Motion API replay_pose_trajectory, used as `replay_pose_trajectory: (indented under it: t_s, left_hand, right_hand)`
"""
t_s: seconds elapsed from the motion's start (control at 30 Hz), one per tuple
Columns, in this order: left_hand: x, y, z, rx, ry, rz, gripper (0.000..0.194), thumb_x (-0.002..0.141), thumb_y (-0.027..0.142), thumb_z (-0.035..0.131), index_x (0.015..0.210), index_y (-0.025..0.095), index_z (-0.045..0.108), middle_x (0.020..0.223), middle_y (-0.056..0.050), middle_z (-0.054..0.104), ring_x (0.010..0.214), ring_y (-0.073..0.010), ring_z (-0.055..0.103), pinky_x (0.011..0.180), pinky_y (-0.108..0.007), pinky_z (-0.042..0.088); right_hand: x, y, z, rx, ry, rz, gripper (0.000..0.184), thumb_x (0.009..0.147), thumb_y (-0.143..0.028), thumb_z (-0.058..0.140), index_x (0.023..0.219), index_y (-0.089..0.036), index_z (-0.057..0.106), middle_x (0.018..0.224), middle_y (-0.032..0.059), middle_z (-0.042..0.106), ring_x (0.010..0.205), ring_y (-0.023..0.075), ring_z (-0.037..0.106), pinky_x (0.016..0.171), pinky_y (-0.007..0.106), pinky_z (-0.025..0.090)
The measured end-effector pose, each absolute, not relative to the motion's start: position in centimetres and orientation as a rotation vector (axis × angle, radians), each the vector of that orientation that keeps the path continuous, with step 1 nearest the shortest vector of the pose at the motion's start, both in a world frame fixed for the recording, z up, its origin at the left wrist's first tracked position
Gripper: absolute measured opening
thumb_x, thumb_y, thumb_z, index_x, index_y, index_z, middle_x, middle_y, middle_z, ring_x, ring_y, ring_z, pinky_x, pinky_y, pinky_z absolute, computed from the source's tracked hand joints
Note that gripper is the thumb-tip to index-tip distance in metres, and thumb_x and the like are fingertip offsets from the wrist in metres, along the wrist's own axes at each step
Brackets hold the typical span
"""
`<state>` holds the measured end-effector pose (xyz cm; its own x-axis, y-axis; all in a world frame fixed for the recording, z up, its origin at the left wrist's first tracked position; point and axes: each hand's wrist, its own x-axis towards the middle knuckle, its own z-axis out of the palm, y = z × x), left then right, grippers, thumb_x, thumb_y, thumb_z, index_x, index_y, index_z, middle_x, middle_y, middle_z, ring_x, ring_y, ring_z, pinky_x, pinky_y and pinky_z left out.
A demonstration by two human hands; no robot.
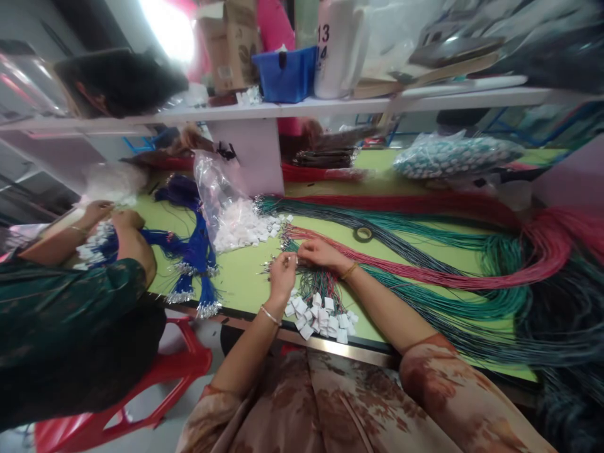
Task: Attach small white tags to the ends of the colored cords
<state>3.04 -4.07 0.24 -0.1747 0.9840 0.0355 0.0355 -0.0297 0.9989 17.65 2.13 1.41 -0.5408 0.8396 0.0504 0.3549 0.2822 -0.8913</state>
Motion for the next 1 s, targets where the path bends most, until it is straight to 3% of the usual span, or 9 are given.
replay_pose_trajectory:
  t_s: [0.1, 0.2, 0.3, 0.4, 0.53, 0.67, 0.8, 1.0]
  left_hand:
    - [3.7, -7.7, 1.0, 1.588, 1.367, 1.225, 0.009, 0.084, 0.023, 0.053, 0.083, 0.018, 0.061, 0.078, -0.002, 0.062, 0.07, -0.0142, 0.055, 0.068, -0.027, 0.041]
    - [4.7, -11.3, 1.3, 1.889, 1.235, 1.051, 0.013, 0.086, 0.019, 0.049, 0.082, 0.019, 0.061, 0.082, -0.004, 0.063, 0.079, -0.0165, 0.057, 0.075, -0.029, 0.042]
    - [5.0, -12.5, 1.5, 1.994, 1.11, 0.979, 0.017, 0.089, 0.022, 0.047, 0.082, 0.019, 0.062, 0.083, -0.005, 0.063, 0.081, -0.0173, 0.056, 0.077, -0.03, 0.042]
    - [3.0, -9.9, 1.9, 1.907, 1.193, 1.085, 0.016, 0.089, 0.024, 0.05, 0.081, 0.02, 0.063, 0.082, -0.005, 0.063, 0.08, -0.0181, 0.056, 0.076, -0.03, 0.042]
    - [-2.2, -2.6, 2.4, 1.742, 1.713, 1.359, 0.014, 0.083, 0.02, 0.057, 0.095, 0.019, 0.064, 0.091, -0.009, 0.057, 0.081, -0.0214, 0.054, 0.08, -0.034, 0.04]
    - [-5.9, 2.8, 1.7, 1.878, 1.959, 1.166, 0.019, 0.078, 0.012, 0.056, 0.095, 0.016, 0.061, 0.103, -0.012, 0.05, 0.085, -0.0232, 0.051, 0.082, -0.036, 0.039]
    - [-6.6, 3.7, 1.0, 1.919, 2.007, 1.057, 0.007, 0.079, 0.015, 0.056, 0.085, 0.017, 0.057, 0.098, -0.011, 0.051, 0.08, -0.022, 0.049, 0.078, -0.036, 0.039]
    - [-6.8, 1.7, 1.8, 1.6, 1.794, 1.41, 0.006, 0.081, 0.022, 0.056, 0.083, 0.018, 0.061, 0.084, -0.006, 0.059, 0.082, -0.02, 0.053, 0.078, -0.031, 0.04]
  right_hand:
    - [17.3, 1.6, 2.0, -1.122, -2.136, 1.178, 0.028, 0.084, -0.041, 0.052, 0.078, -0.014, 0.059, 0.067, 0.0003, 0.059, 0.06, 0.0111, 0.049, 0.057, 0.022, 0.035]
    - [16.2, 0.0, 2.2, -1.287, -2.427, 0.783, 0.021, 0.078, -0.035, 0.063, 0.088, -0.016, 0.063, 0.083, 0.0037, 0.064, 0.072, 0.0143, 0.054, 0.062, 0.023, 0.033]
    - [15.5, -1.6, 2.1, -1.298, -2.589, 0.513, 0.017, 0.085, -0.032, 0.058, 0.093, -0.019, 0.064, 0.094, 0.0054, 0.065, 0.08, 0.0161, 0.055, 0.064, 0.024, 0.031]
    - [15.9, -2.3, 1.7, -1.268, -2.61, 0.45, 0.017, 0.09, -0.031, 0.052, 0.092, -0.019, 0.064, 0.092, 0.0058, 0.064, 0.082, 0.0165, 0.054, 0.066, 0.025, 0.031]
    - [16.4, -2.4, 1.3, -1.236, -2.589, 0.363, 0.02, 0.092, -0.028, 0.047, 0.093, -0.019, 0.065, 0.092, 0.0073, 0.063, 0.082, 0.0175, 0.054, 0.067, 0.027, 0.03]
    - [16.2, -2.5, 1.1, -1.225, -2.623, 0.284, 0.023, 0.094, -0.028, 0.044, 0.092, -0.018, 0.065, 0.09, 0.0087, 0.062, 0.081, 0.0181, 0.052, 0.066, 0.028, 0.029]
    - [16.0, -2.6, 1.0, -1.219, -2.679, 0.154, 0.024, 0.094, -0.026, 0.041, 0.091, -0.018, 0.063, 0.09, 0.0095, 0.06, 0.078, 0.0183, 0.05, 0.062, 0.028, 0.027]
    - [16.5, -2.4, 1.7, -1.196, -2.646, 0.131, 0.02, 0.092, -0.024, 0.04, 0.091, -0.015, 0.058, 0.087, 0.0111, 0.06, 0.074, 0.0184, 0.048, 0.063, 0.029, 0.027]
